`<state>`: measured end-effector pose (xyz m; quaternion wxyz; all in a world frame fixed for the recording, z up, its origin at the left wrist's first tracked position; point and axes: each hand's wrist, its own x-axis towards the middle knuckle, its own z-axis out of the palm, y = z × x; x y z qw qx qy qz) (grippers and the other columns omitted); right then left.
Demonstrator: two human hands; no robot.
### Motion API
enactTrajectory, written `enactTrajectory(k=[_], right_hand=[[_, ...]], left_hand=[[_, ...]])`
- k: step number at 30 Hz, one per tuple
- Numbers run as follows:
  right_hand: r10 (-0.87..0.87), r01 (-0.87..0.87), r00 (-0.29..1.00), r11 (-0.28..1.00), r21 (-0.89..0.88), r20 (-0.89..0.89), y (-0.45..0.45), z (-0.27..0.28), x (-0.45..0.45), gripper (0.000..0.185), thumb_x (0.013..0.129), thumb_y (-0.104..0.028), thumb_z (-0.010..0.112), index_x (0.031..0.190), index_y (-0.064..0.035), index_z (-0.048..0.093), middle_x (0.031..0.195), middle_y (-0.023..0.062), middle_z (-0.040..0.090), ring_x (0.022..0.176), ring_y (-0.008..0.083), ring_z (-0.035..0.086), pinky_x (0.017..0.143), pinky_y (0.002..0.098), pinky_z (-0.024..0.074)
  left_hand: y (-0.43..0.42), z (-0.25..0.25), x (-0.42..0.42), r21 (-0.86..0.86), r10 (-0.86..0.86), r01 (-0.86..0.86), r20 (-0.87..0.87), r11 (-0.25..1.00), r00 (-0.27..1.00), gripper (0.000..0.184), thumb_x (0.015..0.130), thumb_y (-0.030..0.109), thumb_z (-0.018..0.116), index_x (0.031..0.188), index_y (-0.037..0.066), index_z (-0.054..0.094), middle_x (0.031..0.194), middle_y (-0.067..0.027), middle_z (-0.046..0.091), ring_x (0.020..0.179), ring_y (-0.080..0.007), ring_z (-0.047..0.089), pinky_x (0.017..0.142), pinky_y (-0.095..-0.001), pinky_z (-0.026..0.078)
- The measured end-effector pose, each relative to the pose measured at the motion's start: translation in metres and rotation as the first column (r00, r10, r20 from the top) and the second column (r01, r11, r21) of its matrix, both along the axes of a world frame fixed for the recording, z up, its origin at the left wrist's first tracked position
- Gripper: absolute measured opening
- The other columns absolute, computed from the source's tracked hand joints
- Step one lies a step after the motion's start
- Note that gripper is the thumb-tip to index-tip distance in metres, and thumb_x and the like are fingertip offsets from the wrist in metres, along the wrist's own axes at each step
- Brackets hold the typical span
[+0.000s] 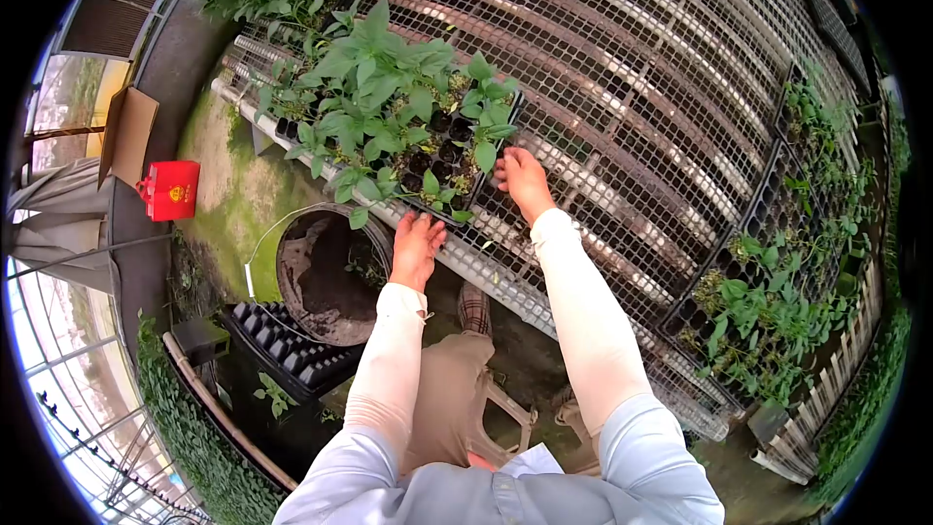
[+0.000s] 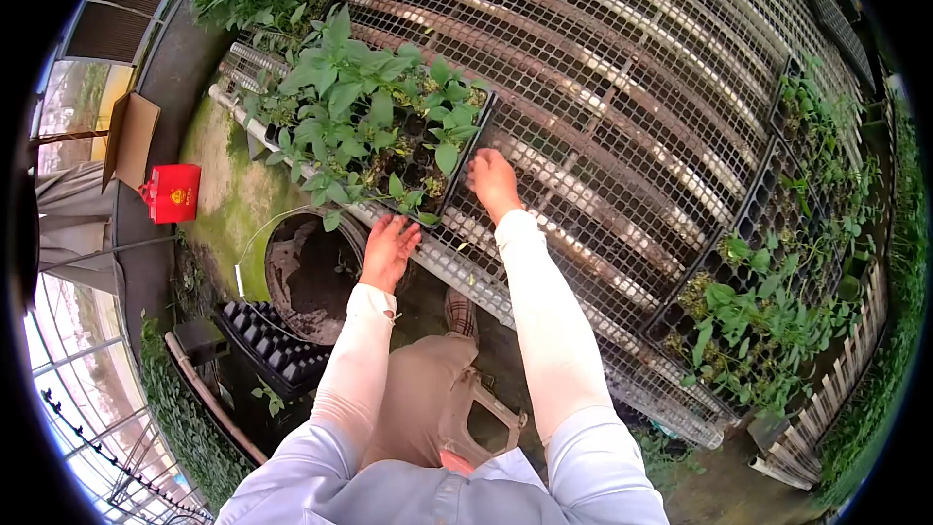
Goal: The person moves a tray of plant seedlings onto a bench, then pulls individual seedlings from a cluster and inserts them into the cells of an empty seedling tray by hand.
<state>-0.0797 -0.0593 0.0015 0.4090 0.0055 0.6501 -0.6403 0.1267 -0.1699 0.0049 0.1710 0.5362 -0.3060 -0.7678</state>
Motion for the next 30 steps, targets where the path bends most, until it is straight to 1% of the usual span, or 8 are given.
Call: enactTrajectory(k=[6, 8, 10, 14, 15, 18, 24, 30], right_hand=[[-0.058, 0.055, 0.998, 0.996, -0.072, -0.036, -0.031, -0.034, -0.011, 0.015, 0.1, -0.018, 0.054, 0.102, -0.0033, 0.054, 0.085, 0.0017, 0.055, 0.066, 0.0106, 0.048, 0.058, 0.0283, 0.0424], [-0.066, 0.053, 0.995, 0.987, -0.15, -0.079, -0.027, -0.04, -0.012, 0.013, 0.099, -0.017, 0.056, 0.096, -0.0054, 0.053, 0.081, -0.0011, 0.05, 0.064, 0.0092, 0.044, 0.056, 0.0272, 0.0376], [-0.103, 0.075, 0.99, 0.962, -0.263, -0.094, -0.015, -0.035, -0.007, 0.013, 0.098, -0.018, 0.057, 0.095, -0.0069, 0.052, 0.078, -0.002, 0.048, 0.063, 0.0084, 0.042, 0.055, 0.0261, 0.0348], [-0.162, 0.137, 0.98, 0.971, -0.199, -0.117, 0.031, -0.035, 0.005, 0.011, 0.098, -0.018, 0.058, 0.094, -0.0093, 0.052, 0.078, -0.0031, 0.051, 0.065, 0.0073, 0.045, 0.054, 0.0245, 0.0346], [-0.198, 0.178, 0.976, 0.964, -0.198, -0.088, 0.044, -0.038, 0.012, 0.014, 0.096, -0.014, 0.06, 0.089, -0.0046, 0.051, 0.076, 0.0004, 0.05, 0.067, 0.0098, 0.046, 0.057, 0.0286, 0.0372], [-0.233, 0.227, 0.972, 0.944, -0.239, 0.002, 0.091, -0.019, 0.045, 0.013, 0.097, -0.015, 0.058, 0.093, -0.0065, 0.05, 0.08, -0.0001, 0.051, 0.067, 0.0108, 0.049, 0.053, 0.0266, 0.035], [-0.386, 0.395, 0.919, 0.897, -0.197, 0.084, 0.162, -0.017, 0.091, 0.01, 0.099, -0.017, 0.057, 0.101, -0.0076, 0.056, 0.087, 0.0001, 0.06, 0.072, 0.0105, 0.057, 0.055, 0.0237, 0.0387], [-0.524, 0.549, 0.834, 0.817, -0.175, 0.172, 0.204, -0.017, 0.156, 0.011, 0.099, -0.018, 0.057, 0.101, -0.0076, 0.054, 0.088, 0.0008, 0.059, 0.076, 0.0119, 0.06, 0.055, 0.0238, 0.0405]], left_hand=[[-0.01, -0.014, -0.014, -0.087, -0.13, 0.121, -0.114, 0.989, 0.985, 0.034, 0.097, 0.01, 0.057, 0.127, 0.011, 0.042, 0.117, -0.0082, 0.059, 0.096, -0.0254, 0.061, 0.079, -0.0407, 0.055], [-0.003, -0.014, -0.02, -0.168, -0.032, 0.021, -0.064, 0.986, 0.997, 0.033, 0.097, 0.007, 0.054, 0.127, 0.012, 0.042, 0.116, -0.0068, 0.06, 0.096, -0.0241, 0.062, 0.076, -0.0388, 0.053], [0.001, -0.02, -0.02, -0.213, -0.066, 0.048, -0.082, 0.976, 0.994, 0.034, 0.097, 0.004, 0.051, 0.128, 0.013, 0.04, 0.115, -0.0062, 0.061, 0.095, -0.0232, 0.063, 0.074, -0.0376, 0.052], [0.03, -0.013, -0.025, -0.17, -0.119, 0.106, -0.065, 0.98, 0.991, 0.053, 0.092, -0.001, 0.05, 0.14, 0.015, 0.034, 0.113, -0.0052, 0.062, 0.088, -0.0199, 0.063, 0.071, -0.0378, 0.05], [0.029, -0.01, -0.024, -0.187, -0.192, 0.181, -0.04, 0.965, 0.981, 0.056, 0.091, 0.0, 0.051, 0.142, 0.015, 0.033, 0.112, -0.005, 0.062, 0.086, -0.0194, 0.062, 0.069, -0.0377, 0.049], [0.034, -0.013, -0.006, -0.134, -0.323, 0.333, 0.088, 0.933, 0.942, 0.056, 0.092, 0.001, 0.053, 0.142, 0.016, 0.034, 0.112, -0.0046, 0.062, 0.084, -0.0196, 0.062, 0.066, -0.0385, 0.048], [0.049, 0.006, -0.01, -0.113, -0.656, 0.664, 0.105, 0.739, 0.748, 0.047, 0.093, 0.002, 0.052, 0.137, 0.017, 0.042, 0.115, -0.004, 0.064, 0.09, -0.0211, 0.064, 0.072, -0.0385, 0.051], [0.079, 0.013, -0.005, -0.08, -0.688, 0.694, 0.09, 0.716, 0.72, 0.041, 0.094, 0.0, 0.047, 0.133, 0.014, 0.045, 0.109, -0.0042, 0.064, 0.077, -0.0178, 0.061, 0.06, -0.0318, 0.044]])
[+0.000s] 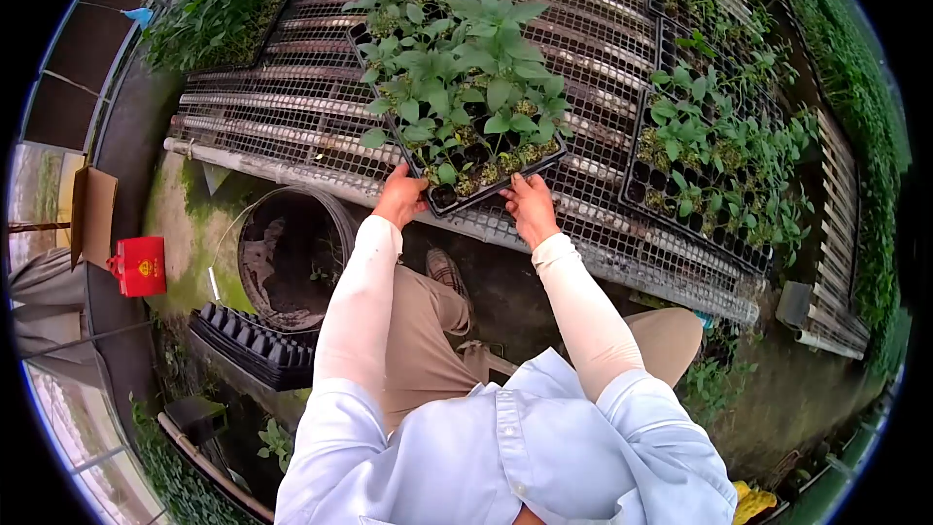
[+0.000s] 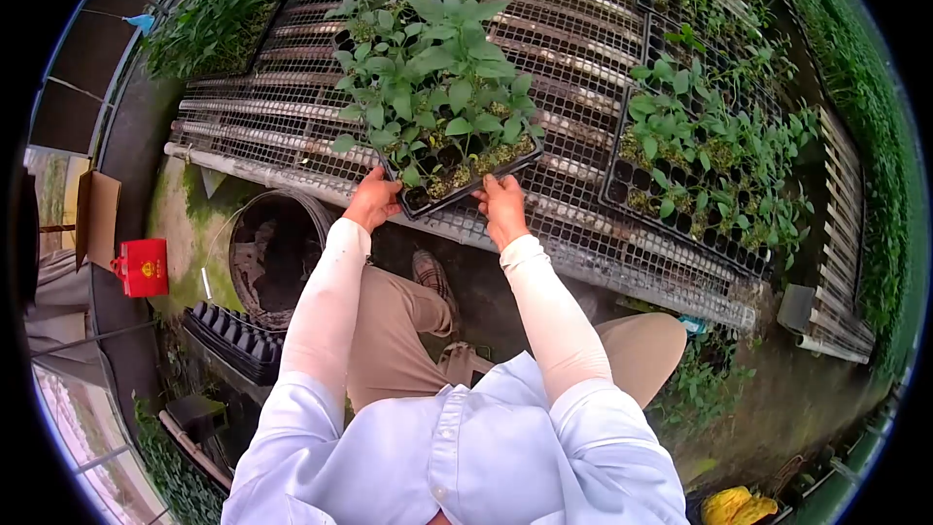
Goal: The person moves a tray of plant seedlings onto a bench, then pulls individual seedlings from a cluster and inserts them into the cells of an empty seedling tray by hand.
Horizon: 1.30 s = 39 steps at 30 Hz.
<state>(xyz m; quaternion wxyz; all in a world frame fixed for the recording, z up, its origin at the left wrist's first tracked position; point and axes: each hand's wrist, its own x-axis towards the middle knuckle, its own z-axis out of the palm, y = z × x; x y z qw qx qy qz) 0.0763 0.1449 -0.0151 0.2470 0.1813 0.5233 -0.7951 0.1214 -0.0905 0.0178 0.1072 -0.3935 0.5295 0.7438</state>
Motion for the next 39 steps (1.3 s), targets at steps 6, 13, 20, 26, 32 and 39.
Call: enactTrajectory(k=[6, 13, 20, 26, 32, 39], right_hand=[[-0.008, 0.026, 0.991, 0.991, -0.13, 0.136, 0.018, -0.005, 0.047, 0.012, 0.102, -0.017, 0.05, 0.109, -0.007, 0.052, 0.099, 0.0046, 0.059, 0.089, 0.016, 0.064, 0.061, 0.0255, 0.0469], [0.309, -0.288, 0.947, 0.937, 0.197, -0.084, 0.027, 0.047, 0.086, 0.024, 0.102, -0.014, 0.046, 0.122, -0.0019, 0.054, 0.111, 0.0093, 0.065, 0.091, 0.017, 0.065, 0.069, 0.0279, 0.052], [0.676, 0.21, 0.346, 0.62, 0.756, -0.65, -0.011, 0.146, 0.039, 0.019, 0.085, 0.001, 0.054, 0.102, 0.0014, 0.063, 0.095, 0.0217, 0.063, 0.089, 0.0416, 0.063, 0.077, 0.0466, 0.0515], [0.935, 0.078, 0.321, -0.188, 0.979, 0.154, -0.03, 0.122, -0.039, 0.015, 0.077, -0.009, 0.062, 0.086, -0.0016, 0.072, 0.089, 0.0208, 0.071, 0.086, 0.0361, 0.07, 0.073, 0.0442, 0.0561], [0.873, 0.202, 0.462, 0.066, 0.977, -0.155, -0.025, 0.053, -0.084, 0.015, 0.081, -0.011, 0.061, 0.082, 0.0001, 0.071, 0.086, 0.023, 0.07, 0.083, 0.0346, 0.07, 0.07, 0.0422, 0.0557], [0.685, 0.315, 0.636, 0.189, 0.93, -0.355, -0.017, 0.01, -0.097, 0.026, 0.088, -0.024, 0.063, 0.098, -0.0006, 0.07, 0.079, 0.0169, 0.07, 0.065, 0.0249, 0.069, 0.064, 0.0407, 0.0547]], left_hand=[[0.009, -0.006, 0.029, -0.091, 0.027, -0.027, 0.003, 0.995, 1.0, 0.043, 0.094, 0.005, 0.053, 0.135, 0.01, 0.044, 0.1, -0.0028, 0.059, 0.068, -0.0151, 0.05, 0.054, -0.0295, 0.035], [0.021, 0.066, 0.051, -0.718, -0.002, -0.374, -0.463, 0.587, 0.886, 0.022, 0.094, 0.01, 0.061, 0.111, -0.003, 0.059, 0.1, -0.0058, 0.06, 0.087, -0.0155, 0.058, 0.078, -0.0301, 0.048], [0.087, 0.123, 0.023, -0.397, -0.167, -0.252, -0.765, 0.882, 0.622, 0.013, 0.099, 0.008, 0.055, 0.106, 0.0, 0.061, 0.089, -0.0016, 0.062, 0.073, -0.0072, 0.057, 0.067, -0.0226, 0.049], [0.087, 0.062, -0.025, -0.616, -0.375, 0.007, -0.47, 0.788, 0.799, 0.039, 0.092, 0.004, 0.054, 0.131, -0.004, 0.054, 0.121, -0.017, 0.065, 0.108, -0.0226, 0.064, 0.095, -0.0326, 0.048], [0.081, 0.053, -0.039, -0.717, -0.332, -0.058, -0.391, 0.695, 0.858, 0.054, 0.086, 0.013, 0.059, 0.136, -0.006, 0.047, 0.13, -0.0289, 0.056, 0.12, -0.0426, 0.055, 0.103, -0.045, 0.042], [0.064, 0.075, -0.04, -0.494, -0.228, -0.017, -0.432, 0.869, 0.872, 0.055, 0.088, 0.018, 0.059, 0.136, -0.004, 0.047, 0.128, -0.0276, 0.059, 0.121, -0.0415, 0.055, 0.102, -0.0434, 0.042]])
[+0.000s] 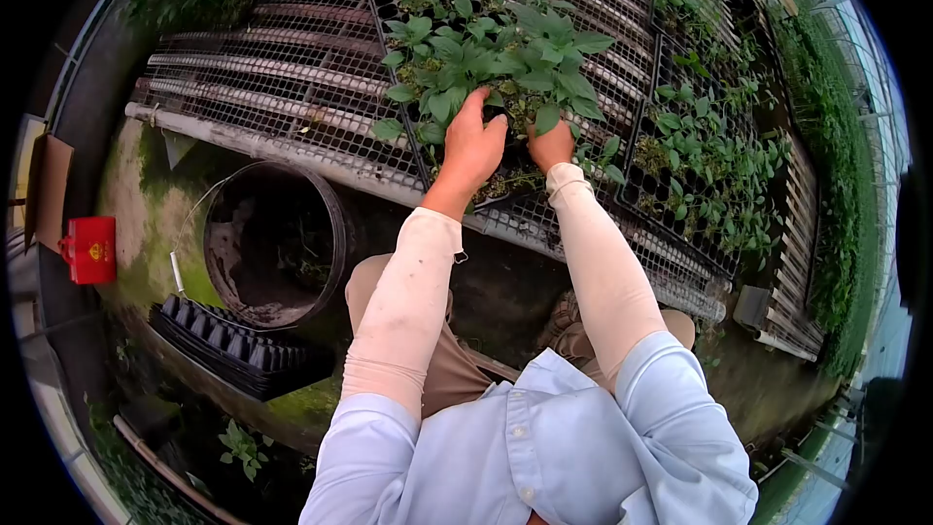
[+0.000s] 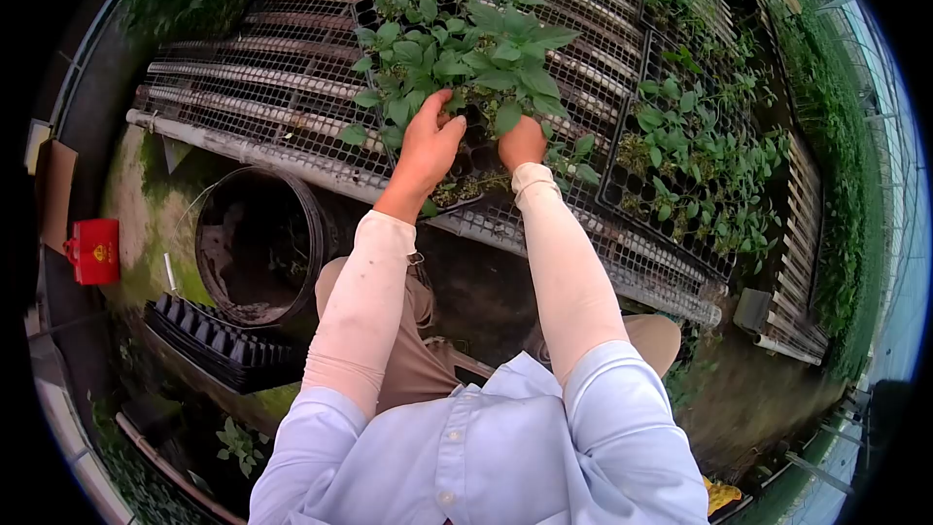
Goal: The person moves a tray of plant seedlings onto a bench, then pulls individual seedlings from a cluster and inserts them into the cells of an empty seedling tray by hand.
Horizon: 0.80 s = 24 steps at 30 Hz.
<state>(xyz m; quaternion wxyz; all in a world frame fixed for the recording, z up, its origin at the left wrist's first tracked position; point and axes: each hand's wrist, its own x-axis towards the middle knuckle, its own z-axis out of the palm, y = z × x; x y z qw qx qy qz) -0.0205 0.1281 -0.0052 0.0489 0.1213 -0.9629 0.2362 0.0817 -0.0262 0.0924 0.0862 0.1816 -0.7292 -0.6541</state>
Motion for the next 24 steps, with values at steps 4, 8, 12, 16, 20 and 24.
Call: enactTrajectory(k=[4, 8, 12, 16, 20, 24], right_hand=[[-0.003, -0.007, 0.999, 0.963, -0.27, -0.037, 0.002, 0.004, 0.007, 0.022, 0.092, -0.016, 0.059, 0.1, 0.0035, 0.067, 0.073, 0.0125, 0.069, 0.062, 0.0194, 0.068, 0.06, 0.0342, 0.0549], [0.004, 0.013, 0.998, 0.966, -0.258, 0.068, -0.01, 0.016, 0.004, 0.023, 0.084, -0.022, 0.064, 0.096, -0.0032, 0.067, 0.086, 0.0239, 0.067, 0.082, 0.0442, 0.063, 0.078, 0.0511, 0.0495], [-0.052, 0.052, 0.999, 0.995, -0.084, 0.011, -0.037, 0.034, -0.003, 0.029, 0.086, -0.031, 0.066, 0.096, -0.0038, 0.068, 0.093, 0.0229, 0.069, 0.088, 0.0425, 0.065, 0.077, 0.0505, 0.0512], [-0.079, 0.079, 0.994, 0.997, 0.012, 0.079, -0.046, 0.041, -0.008, 0.029, 0.086, -0.033, 0.066, 0.093, -0.0048, 0.07, 0.094, 0.0202, 0.07, 0.087, 0.0411, 0.066, 0.076, 0.0507, 0.0512], [-0.074, 0.084, 0.995, 0.982, -0.168, 0.065, -0.031, 0.057, 0.0, 0.03, 0.087, -0.035, 0.065, 0.093, -0.0063, 0.073, 0.092, 0.0193, 0.069, 0.086, 0.0397, 0.066, 0.074, 0.0485, 0.0507], [0.017, 0.004, 0.996, 0.97, -0.244, 0.084, -0.017, 0.104, 0.032, 0.032, 0.089, -0.036, 0.063, 0.097, -0.0068, 0.073, 0.094, 0.0185, 0.068, 0.087, 0.0385, 0.065, 0.073, 0.046, 0.0501]], left_hand=[[-0.008, -0.002, -0.001, -0.038, 0.019, -0.021, -0.052, 0.999, 0.998, 0.053, 0.088, 0.021, 0.06, 0.134, -0.002, 0.05, 0.122, -0.0251, 0.062, 0.115, -0.0383, 0.059, 0.098, -0.0424, 0.045], [-0.016, 0.014, 0.0, 0.061, -0.003, 0.003, 0.001, 0.998, 1.0, 0.048, 0.089, 0.02, 0.06, 0.13, -0.004, 0.053, 0.117, -0.0215, 0.065, 0.103, -0.031, 0.064, 0.091, -0.0379, 0.048], [-0.02, 0.007, -0.005, 0.058, 0.064, -0.055, -0.159, 0.997, 0.985, 0.039, 0.089, 0.016, 0.061, 0.123, -0.003, 0.057, 0.103, -0.0163, 0.068, 0.089, -0.0242, 0.065, 0.083, -0.0351, 0.05], [-0.027, 0.01, -0.004, 0.057, 0.022, -0.017, -0.091, 0.998, 0.996, 0.031, 0.089, 0.016, 0.061, 0.114, -0.004, 0.062, 0.093, -0.0127, 0.069, 0.082, -0.019, 0.063, 0.075, -0.0324, 0.05], [-0.025, 0.024, -0.001, 0.166, -0.141, 0.141, -0.008, 0.976, 0.99, 0.024, 0.093, 0.015, 0.06, 0.108, -0.002, 0.065, 0.087, -0.0048, 0.066, 0.078, -0.0107, 0.058, 0.069, -0.0265, 0.047], [-0.019, 0.016, 0.001, 0.036, -0.309, 0.313, -0.078, 0.949, 0.948, 0.042, 0.088, 0.016, 0.064, 0.125, -0.003, 0.058, 0.113, -0.0094, 0.063, 0.1, -0.016, 0.059, 0.085, -0.0292, 0.047]])
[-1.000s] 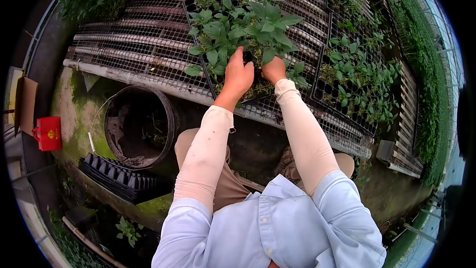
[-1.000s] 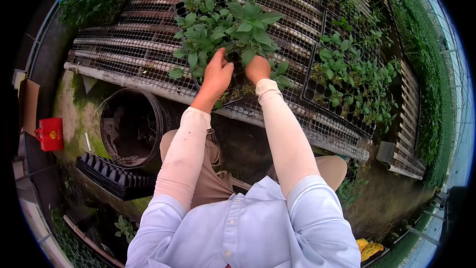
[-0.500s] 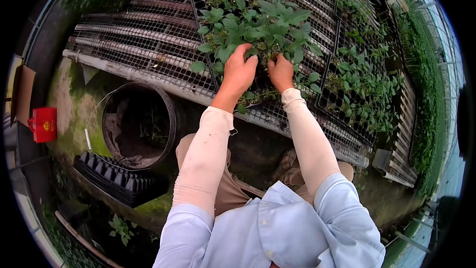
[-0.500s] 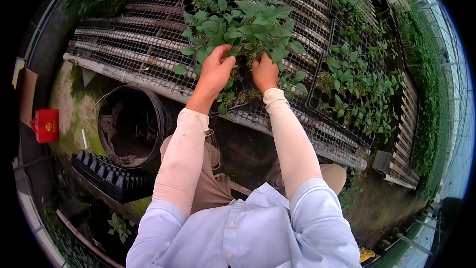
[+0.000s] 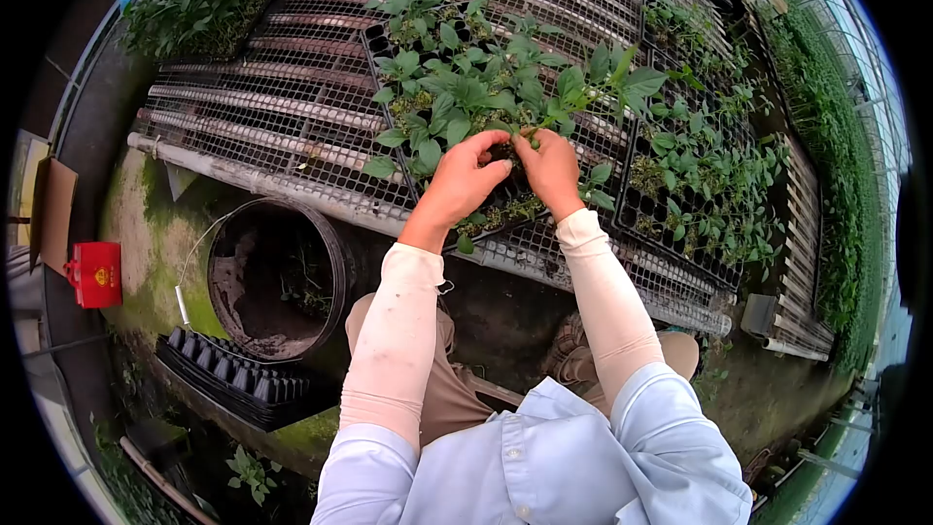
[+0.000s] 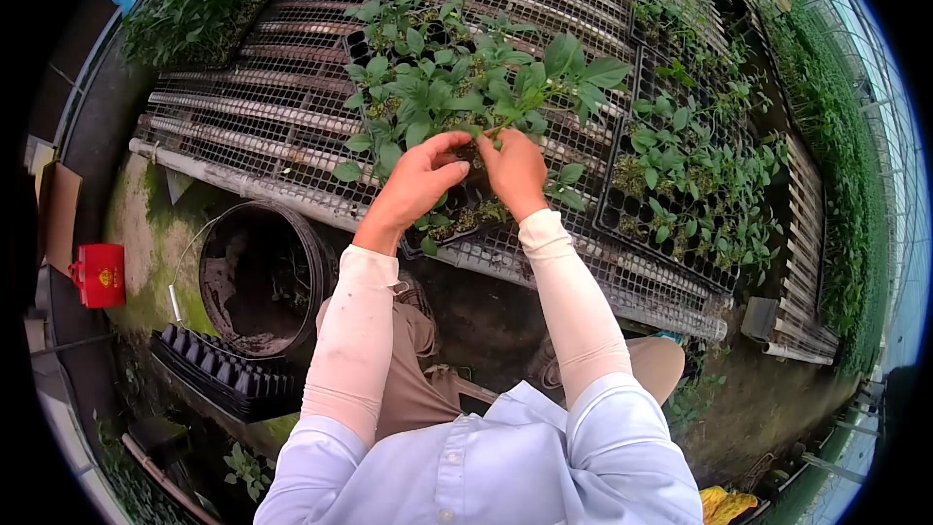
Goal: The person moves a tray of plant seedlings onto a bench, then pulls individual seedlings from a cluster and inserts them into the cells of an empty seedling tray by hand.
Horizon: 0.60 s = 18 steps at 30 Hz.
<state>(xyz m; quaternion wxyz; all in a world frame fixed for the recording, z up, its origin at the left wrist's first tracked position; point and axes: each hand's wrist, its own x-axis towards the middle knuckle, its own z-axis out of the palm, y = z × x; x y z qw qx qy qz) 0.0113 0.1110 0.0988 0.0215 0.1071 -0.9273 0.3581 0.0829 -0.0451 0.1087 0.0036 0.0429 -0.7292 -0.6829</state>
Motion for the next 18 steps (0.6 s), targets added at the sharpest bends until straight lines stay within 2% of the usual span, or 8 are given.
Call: enactTrajectory(k=[1, 2, 3, 7, 9, 12, 14, 18], right_hand=[[0.063, -0.063, 0.998, 0.998, 0.01, -0.001, 0.001, 0.015, 0.009, 0.032, 0.09, -0.036, 0.063, 0.097, -0.0064, 0.073, 0.096, 0.018, 0.068, 0.087, 0.0381, 0.065, 0.072, 0.0457, 0.05], [0.111, -0.112, 0.993, 0.993, 0.033, 0.031, -0.001, 0.03, 0.015, 0.033, 0.09, -0.037, 0.062, 0.098, -0.0064, 0.073, 0.095, 0.0164, 0.069, 0.087, 0.0374, 0.066, 0.072, 0.0457, 0.05], [0.16, -0.16, 0.987, 0.986, 0.046, -0.007, -0.003, 0.037, 0.018, 0.032, 0.088, -0.036, 0.063, 0.097, -0.0069, 0.073, 0.092, 0.0155, 0.069, 0.086, 0.0373, 0.066, 0.072, 0.0468, 0.0507], [0.254, -0.241, 0.961, 0.963, 0.123, -0.105, -0.028, 0.071, 0.033, 0.026, 0.085, -0.031, 0.064, 0.093, -0.0076, 0.073, 0.089, 0.0129, 0.069, 0.08, 0.0353, 0.068, 0.068, 0.0471, 0.0531], [0.274, -0.252, 0.951, 0.956, 0.152, -0.143, -0.041, 0.086, 0.036, 0.028, 0.085, -0.032, 0.065, 0.096, -0.0072, 0.072, 0.086, 0.0119, 0.069, 0.078, 0.0339, 0.068, 0.068, 0.0454, 0.0536], [0.348, -0.343, 0.935, 0.936, 0.072, -0.071, -0.044, 0.104, 0.038, 0.03, 0.085, -0.032, 0.066, 0.099, -0.0064, 0.071, 0.088, 0.0126, 0.069, 0.081, 0.034, 0.068, 0.07, 0.0437, 0.0533], [0.484, -0.527, 0.848, 0.813, -0.248, -0.215, -0.034, 0.106, 0.036, 0.032, 0.089, -0.026, 0.064, 0.107, -0.0002, 0.068, 0.099, 0.0169, 0.068, 0.086, 0.0321, 0.068, 0.075, 0.0424, 0.0533], [0.191, -0.237, 0.971, 0.857, -0.458, -0.146, 0.003, 0.068, 0.022, 0.024, 0.091, -0.018, 0.059, 0.104, -0.0007, 0.068, 0.098, 0.0168, 0.068, 0.088, 0.0313, 0.067, 0.078, 0.0404, 0.0521]], left_hand=[[0.004, 0.004, 0.004, -0.118, -0.001, -0.02, -0.176, 0.993, 0.984, 0.05, 0.084, 0.016, 0.066, 0.127, -0.006, 0.055, 0.121, -0.0137, 0.061, 0.106, -0.0194, 0.058, 0.091, -0.0314, 0.046], [0.003, 0.009, 0.005, -0.162, -0.052, 0.024, -0.172, 0.987, 0.984, 0.067, 0.079, 0.014, 0.068, 0.139, -0.003, 0.045, 0.139, -0.0155, 0.049, 0.129, -0.0218, 0.046, 0.105, -0.0326, 0.037], [0.002, 0.017, 0.006, -0.173, -0.065, 0.034, -0.179, 0.984, 0.982, 0.067, 0.079, 0.014, 0.068, 0.139, -0.003, 0.045, 0.139, -0.0155, 0.049, 0.129, -0.0218, 0.046, 0.105, -0.0326, 0.037], [0.001, 0.021, 0.009, 0.183, -0.052, 0.051, 0.001, 0.982, 0.999, 0.081, 0.082, 0.013, 0.074, 0.149, -0.001, 0.03, 0.14, -0.0128, 0.048, 0.129, -0.0205, 0.046, 0.107, -0.0311, 0.037], [-0.004, 0.029, 0.014, 0.393, -0.025, 0.036, -0.031, 0.919, 0.999, 0.077, 0.084, 0.008, 0.073, 0.148, 0.001, 0.031, 0.137, -0.0109, 0.05, 0.124, -0.0185, 0.051, 0.102, -0.0305, 0.043], [-0.016, 0.029, 0.016, 0.612, 0.077, -0.101, 0.066, 0.784, 0.995, 0.04, 0.093, -0.001, 0.06, 0.13, 0.002, 0.047, 0.122, -0.0083, 0.059, 0.106, -0.0185, 0.063, 0.085, -0.0335, 0.056], [-0.024, 0.028, 0.018, 0.692, 0.105, -0.109, 0.049, 0.714, 0.993, 0.03, 0.096, 0.003, 0.057, 0.126, 0.003, 0.051, 0.117, -0.0087, 0.061, 0.105, -0.0195, 0.064, 0.084, -0.0344, 0.056], [-0.042, 0.052, 0.03, 0.718, 0.158, -0.097, -0.019, 0.689, 0.987, 0.026, 0.102, 0.014, 0.051, 0.126, 0.003, 0.052, 0.117, -0.0116, 0.061, 0.108, -0.0246, 0.061, 0.079, -0.0362, 0.055]])
